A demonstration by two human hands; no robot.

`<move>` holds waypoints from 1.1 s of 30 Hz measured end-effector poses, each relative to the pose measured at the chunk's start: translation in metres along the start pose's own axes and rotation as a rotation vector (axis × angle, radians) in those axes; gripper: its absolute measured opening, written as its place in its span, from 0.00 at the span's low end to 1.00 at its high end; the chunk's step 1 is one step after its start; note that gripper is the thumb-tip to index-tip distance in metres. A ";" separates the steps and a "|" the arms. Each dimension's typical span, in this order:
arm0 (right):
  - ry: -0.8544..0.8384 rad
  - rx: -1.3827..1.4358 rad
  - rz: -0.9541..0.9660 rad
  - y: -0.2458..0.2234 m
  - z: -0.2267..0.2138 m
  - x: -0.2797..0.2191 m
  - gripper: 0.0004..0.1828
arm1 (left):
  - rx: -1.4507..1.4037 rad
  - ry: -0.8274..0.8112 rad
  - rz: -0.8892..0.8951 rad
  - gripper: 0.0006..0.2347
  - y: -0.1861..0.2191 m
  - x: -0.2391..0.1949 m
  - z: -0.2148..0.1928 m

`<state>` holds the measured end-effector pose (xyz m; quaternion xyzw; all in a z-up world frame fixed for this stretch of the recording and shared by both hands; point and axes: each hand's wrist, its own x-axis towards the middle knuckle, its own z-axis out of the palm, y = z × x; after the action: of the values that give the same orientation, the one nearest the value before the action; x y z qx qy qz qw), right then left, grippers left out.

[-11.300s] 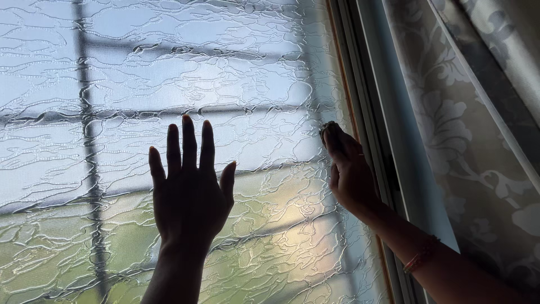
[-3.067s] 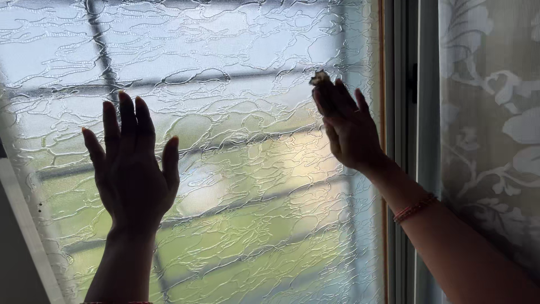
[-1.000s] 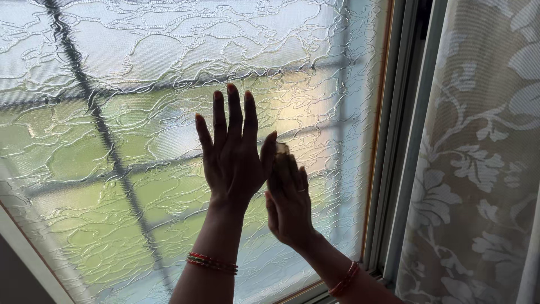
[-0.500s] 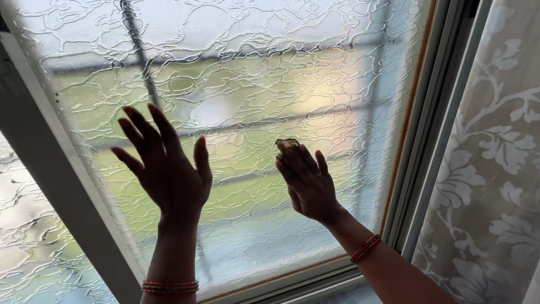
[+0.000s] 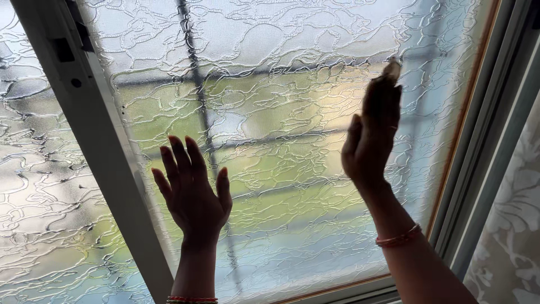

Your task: The person wipes a textured glass window and its frame with a cloth, then opens the window and wipes the metal security bars. The person uses a cloth to clean the surfaces.

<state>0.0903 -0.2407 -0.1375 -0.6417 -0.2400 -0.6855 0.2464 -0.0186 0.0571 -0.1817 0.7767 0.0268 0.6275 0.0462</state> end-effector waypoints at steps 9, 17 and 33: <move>-0.534 0.073 -0.775 -0.068 -0.003 -0.024 0.29 | -0.010 -0.010 0.003 0.27 -0.003 -0.001 -0.001; -0.044 -0.051 -0.051 0.002 -0.012 0.057 0.27 | 0.007 -0.021 0.005 0.27 -0.003 -0.002 -0.005; -0.475 -0.094 -0.611 -0.148 0.034 0.038 0.34 | -0.203 -0.018 0.085 0.27 -0.070 -0.029 -0.098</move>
<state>0.0190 -0.1071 -0.0992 -0.6922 -0.4390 -0.5696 -0.0611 -0.1198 0.1275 -0.1968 0.7740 -0.0702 0.6216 0.0982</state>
